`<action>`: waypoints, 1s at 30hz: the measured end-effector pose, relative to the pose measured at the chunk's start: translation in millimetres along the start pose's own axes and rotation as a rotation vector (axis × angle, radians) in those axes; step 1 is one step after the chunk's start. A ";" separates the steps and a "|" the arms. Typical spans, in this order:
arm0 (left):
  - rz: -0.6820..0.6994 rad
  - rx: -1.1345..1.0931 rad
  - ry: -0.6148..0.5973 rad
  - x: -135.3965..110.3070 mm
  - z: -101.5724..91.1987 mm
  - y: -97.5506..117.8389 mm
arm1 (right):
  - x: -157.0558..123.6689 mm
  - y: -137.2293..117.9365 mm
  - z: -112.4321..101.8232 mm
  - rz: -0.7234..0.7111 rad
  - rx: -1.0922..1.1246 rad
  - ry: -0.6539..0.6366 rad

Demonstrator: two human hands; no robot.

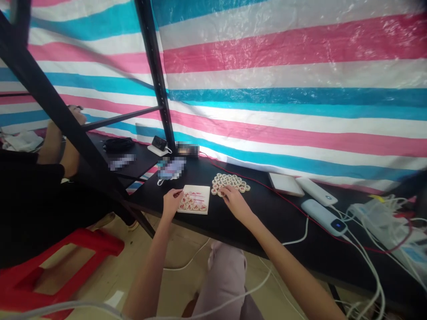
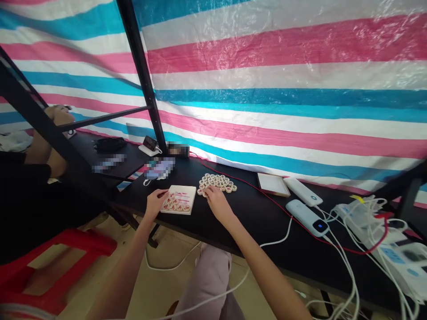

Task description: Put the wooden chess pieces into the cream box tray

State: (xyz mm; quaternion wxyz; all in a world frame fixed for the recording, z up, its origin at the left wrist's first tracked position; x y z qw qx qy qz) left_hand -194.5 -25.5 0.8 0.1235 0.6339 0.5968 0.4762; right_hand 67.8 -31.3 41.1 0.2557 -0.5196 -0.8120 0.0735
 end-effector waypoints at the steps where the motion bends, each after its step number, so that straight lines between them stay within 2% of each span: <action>1: 0.003 0.011 -0.004 0.6 0.2 0.4 | -7.6 10.9 0.0 -0.001 -0.020 -0.025; 4: 0.005 0.037 -0.008 1.6 0.6 2.5 | -28.5 35.5 3.4 0.057 -0.105 -0.051; 9: -0.005 0.039 -0.004 0.7 0.4 6.7 | -41.2 43.8 4.7 0.184 -0.084 0.085; 15: -0.002 0.051 -0.011 0.7 1.3 4.1 | -24.5 46.8 11.4 0.171 -0.043 0.039; 23: -0.004 0.056 -0.016 1.3 0.8 5.3 | -4.4 46.9 11.7 0.197 -0.242 0.057; 30: 0.000 0.045 -0.006 1.2 2.0 3.3 | -4.2 36.8 11.2 0.154 -0.332 -0.049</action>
Point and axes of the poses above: each hand's wrist, its own x-axis towards the middle knuckle, its own z-axis out of the palm, y = z × x, the point moved 3 cm from there along x, towards the middle knuckle, and after that the axes turned 11 degrees about z, right-handed, at the moved point
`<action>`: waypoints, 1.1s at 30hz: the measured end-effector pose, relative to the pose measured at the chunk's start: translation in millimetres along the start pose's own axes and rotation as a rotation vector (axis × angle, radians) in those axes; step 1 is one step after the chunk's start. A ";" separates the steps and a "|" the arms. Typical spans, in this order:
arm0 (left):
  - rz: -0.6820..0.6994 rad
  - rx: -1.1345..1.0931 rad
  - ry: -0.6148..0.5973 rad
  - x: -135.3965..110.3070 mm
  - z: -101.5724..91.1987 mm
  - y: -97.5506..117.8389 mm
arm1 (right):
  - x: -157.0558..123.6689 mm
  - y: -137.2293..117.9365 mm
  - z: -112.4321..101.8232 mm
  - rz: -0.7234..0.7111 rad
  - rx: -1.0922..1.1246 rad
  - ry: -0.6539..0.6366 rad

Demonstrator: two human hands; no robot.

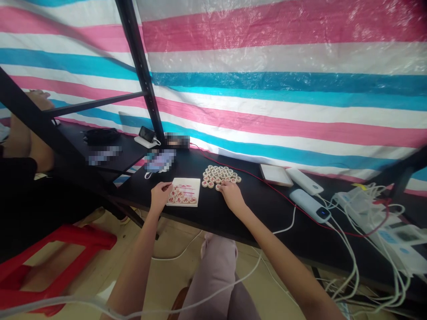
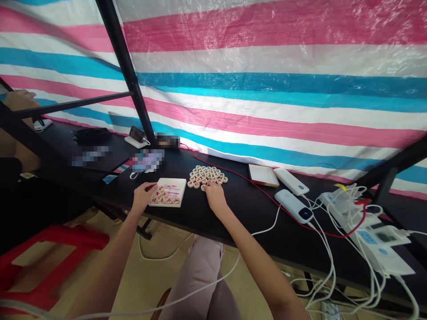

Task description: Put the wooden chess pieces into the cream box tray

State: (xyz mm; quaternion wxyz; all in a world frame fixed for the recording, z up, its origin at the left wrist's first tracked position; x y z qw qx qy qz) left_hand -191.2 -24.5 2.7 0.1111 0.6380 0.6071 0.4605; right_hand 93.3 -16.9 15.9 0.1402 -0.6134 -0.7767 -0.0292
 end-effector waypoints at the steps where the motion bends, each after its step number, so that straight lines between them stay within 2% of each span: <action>1: -0.001 0.001 0.003 0.1 0.0 0.1 | 0.5 -0.5 0.1 -0.005 -0.001 0.002; 5: -0.012 0.009 0.007 0.4 0.0 1.9 | 5.5 0.4 1.5 0.020 0.018 0.020; 9: -0.014 0.012 0.005 -0.1 0.0 2.3 | 6.2 0.4 0.8 -0.017 0.035 0.060; 13: -0.001 0.013 0.004 -0.2 -0.7 1.2 | 1.6 -13.5 -10.0 -0.025 0.063 0.130; 16: 0.003 0.021 -0.001 0.1 -1.8 1.7 | 3.0 -48.8 -20.5 -0.138 0.116 0.102; 18: 0.011 0.028 -0.009 0.3 -2.4 2.3 | 7.2 -82.4 -23.5 -0.298 0.122 0.025; 19: 0.019 0.032 -0.013 0.3 -2.5 2.5 | 10.6 -98.3 -23.5 -0.335 0.119 -0.009; 22: 0.045 0.047 -0.013 0.2 -2.5 1.5 | 22.0 -134.7 -16.0 -0.331 0.074 -0.119; 24: 0.052 0.056 -0.002 0.4 -2.4 -0.3 | 28.0 -146.4 -7.6 -0.301 0.054 -0.173; 29: 0.063 0.038 -0.011 1.9 -3.3 -1.8 | 34.7 -141.1 4.9 -0.313 0.140 -0.216; 33: 0.060 0.026 -0.024 2.0 -5.0 0.4 | 34.3 -120.5 -6.0 -0.298 0.235 -0.148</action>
Point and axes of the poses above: each hand's wrist, its own x-axis towards the middle knuckle, its own z-axis out of the palm, y = z × x, the point moved 3 cm from there along x, towards the middle knuckle, and after that the axes turned 11 degrees about z, right-handed, at the moved point
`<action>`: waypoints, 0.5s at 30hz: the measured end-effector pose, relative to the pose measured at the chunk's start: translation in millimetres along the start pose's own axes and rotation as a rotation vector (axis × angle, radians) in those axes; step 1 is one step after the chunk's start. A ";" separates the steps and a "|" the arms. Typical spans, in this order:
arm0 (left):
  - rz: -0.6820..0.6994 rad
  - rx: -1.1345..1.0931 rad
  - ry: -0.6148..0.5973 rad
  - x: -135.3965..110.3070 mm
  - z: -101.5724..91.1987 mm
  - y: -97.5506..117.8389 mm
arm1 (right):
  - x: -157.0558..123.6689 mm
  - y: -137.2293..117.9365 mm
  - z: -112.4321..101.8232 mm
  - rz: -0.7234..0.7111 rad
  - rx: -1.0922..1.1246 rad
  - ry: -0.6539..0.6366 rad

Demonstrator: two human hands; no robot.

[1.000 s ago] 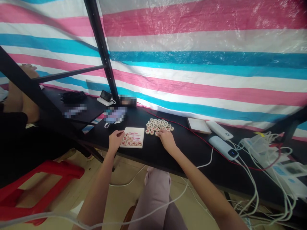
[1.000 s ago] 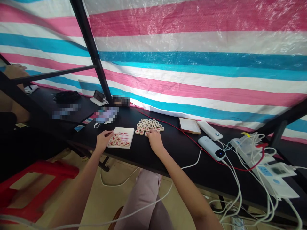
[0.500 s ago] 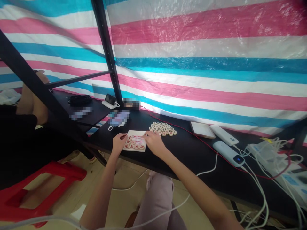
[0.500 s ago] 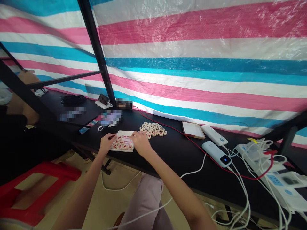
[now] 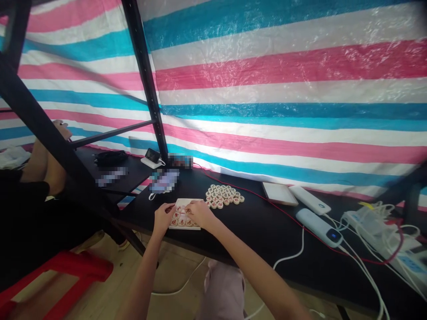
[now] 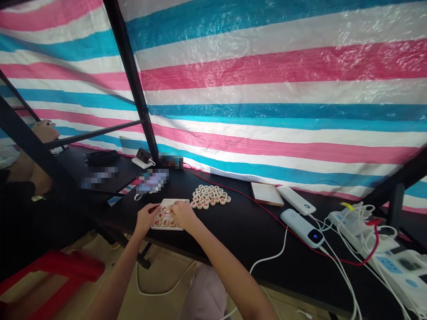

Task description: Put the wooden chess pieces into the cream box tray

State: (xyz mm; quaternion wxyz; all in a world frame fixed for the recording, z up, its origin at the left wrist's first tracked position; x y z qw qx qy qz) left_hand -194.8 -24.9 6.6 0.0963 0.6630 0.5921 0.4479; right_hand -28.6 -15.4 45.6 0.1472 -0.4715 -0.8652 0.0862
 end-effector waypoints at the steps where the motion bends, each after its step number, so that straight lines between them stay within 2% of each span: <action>1: -0.003 -0.001 0.000 -0.1 -0.2 0.2 | -4.7 5.4 -6.7 0.020 0.023 0.049; 5: -0.005 0.002 0.004 -0.4 0.4 -0.8 | -39.9 39.8 -33.4 0.147 0.055 0.273; 7: -0.007 0.005 0.006 -0.2 0.9 -2.0 | -63.9 63.1 -39.8 0.203 0.024 0.339; 11: -0.025 -0.006 0.017 0.6 2.1 -3.7 | -104.0 104.0 -34.9 0.284 -0.047 0.312; 15: -0.036 -0.008 0.023 1.1 3.3 -2.0 | -114.9 119.4 -26.6 0.283 -0.092 0.310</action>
Point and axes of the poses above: each hand's wrist, its own x-axis towards the middle knuckle, its own z-axis out of the palm, y = z × x, the point moved 3 cm from there along x, towards the middle knuckle, and after that the axes turned 11 degrees about z, right-handed, at the moved point
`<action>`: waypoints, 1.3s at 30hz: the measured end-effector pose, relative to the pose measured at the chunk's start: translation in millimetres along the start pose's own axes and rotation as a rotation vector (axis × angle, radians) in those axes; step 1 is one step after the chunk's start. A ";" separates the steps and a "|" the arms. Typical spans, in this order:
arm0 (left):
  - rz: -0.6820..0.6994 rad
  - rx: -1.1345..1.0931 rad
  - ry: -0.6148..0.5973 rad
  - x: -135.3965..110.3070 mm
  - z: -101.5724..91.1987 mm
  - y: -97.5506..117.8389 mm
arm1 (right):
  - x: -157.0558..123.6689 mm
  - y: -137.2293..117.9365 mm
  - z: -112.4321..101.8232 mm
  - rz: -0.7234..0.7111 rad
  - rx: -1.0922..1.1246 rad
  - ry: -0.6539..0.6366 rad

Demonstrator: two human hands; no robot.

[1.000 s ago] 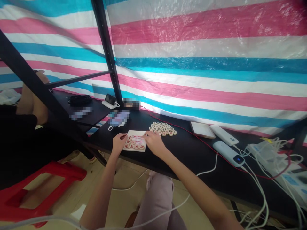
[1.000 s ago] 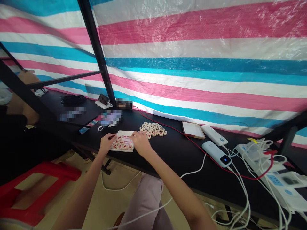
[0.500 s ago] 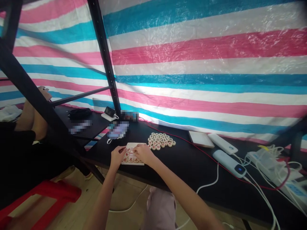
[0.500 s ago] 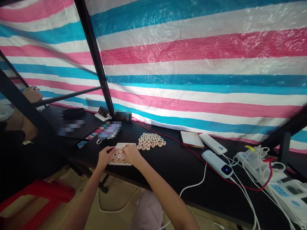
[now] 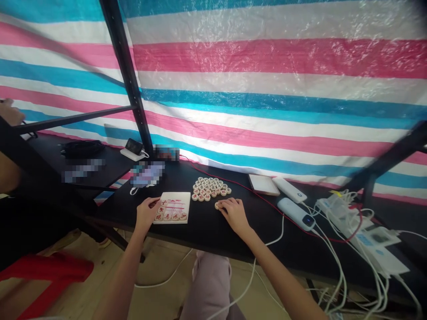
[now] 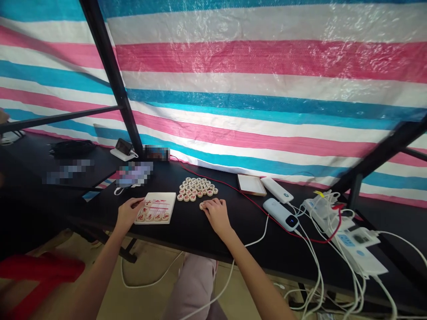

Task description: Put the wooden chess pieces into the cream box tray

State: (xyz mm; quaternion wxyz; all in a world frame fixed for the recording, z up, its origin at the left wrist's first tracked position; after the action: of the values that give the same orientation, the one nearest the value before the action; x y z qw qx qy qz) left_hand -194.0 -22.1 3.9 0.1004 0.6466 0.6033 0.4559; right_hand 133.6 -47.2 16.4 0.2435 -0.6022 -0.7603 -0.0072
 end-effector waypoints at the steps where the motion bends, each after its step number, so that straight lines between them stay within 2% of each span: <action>1: 0.000 0.001 -0.001 -0.2 0.1 0.7 | 1.5 0.0 1.5 -0.006 -0.011 0.013; 11: -0.004 0.005 -0.016 -1.4 -1.0 4.3 | 30.4 -5.0 15.8 -0.069 -0.058 -0.017; 23: 0.010 0.009 -0.022 -2.0 -0.9 1.4 | 34.9 -6.6 9.2 -0.117 -0.056 0.001; 26: 0.011 0.012 -0.022 -1.8 -0.9 1.0 | 34.9 -24.8 0.9 -0.105 -0.026 0.030; 28: 0.015 0.008 -0.021 -1.7 -0.7 0.6 | 35.8 -47.2 -2.5 -0.130 0.012 0.006; 31: 0.012 -0.006 -0.018 -1.9 0.1 0.1 | 37.6 -90.0 0.2 -0.277 -0.004 -0.153; 34: -0.004 -0.011 -0.007 -2.3 0.8 0.3 | 40.4 -123.1 7.3 -0.374 -0.137 -0.323; 37: -0.013 -0.005 -0.006 -2.5 0.9 1.6 | 44.0 -137.4 12.0 -0.370 -0.249 -0.418; 39: -0.017 0.005 -0.011 -2.5 0.3 2.5 | 45.6 -139.8 13.3 -0.365 -0.267 -0.433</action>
State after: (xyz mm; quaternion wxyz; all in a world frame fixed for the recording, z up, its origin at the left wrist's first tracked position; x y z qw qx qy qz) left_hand -191.7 -24.8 4.2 0.1062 0.6442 0.6095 0.4498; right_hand -6.8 -40.0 61.4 -0.0107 -0.4698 -0.8824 -0.0223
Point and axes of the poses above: each hand's wrist, its own x-axis towards the middle knuckle, its own z-axis out of the palm, y = z × x, the point moved 3 cm from there along x, towards the middle knuckle, and after that the axes turned 11 degrees about z, right-handed, at the moved point
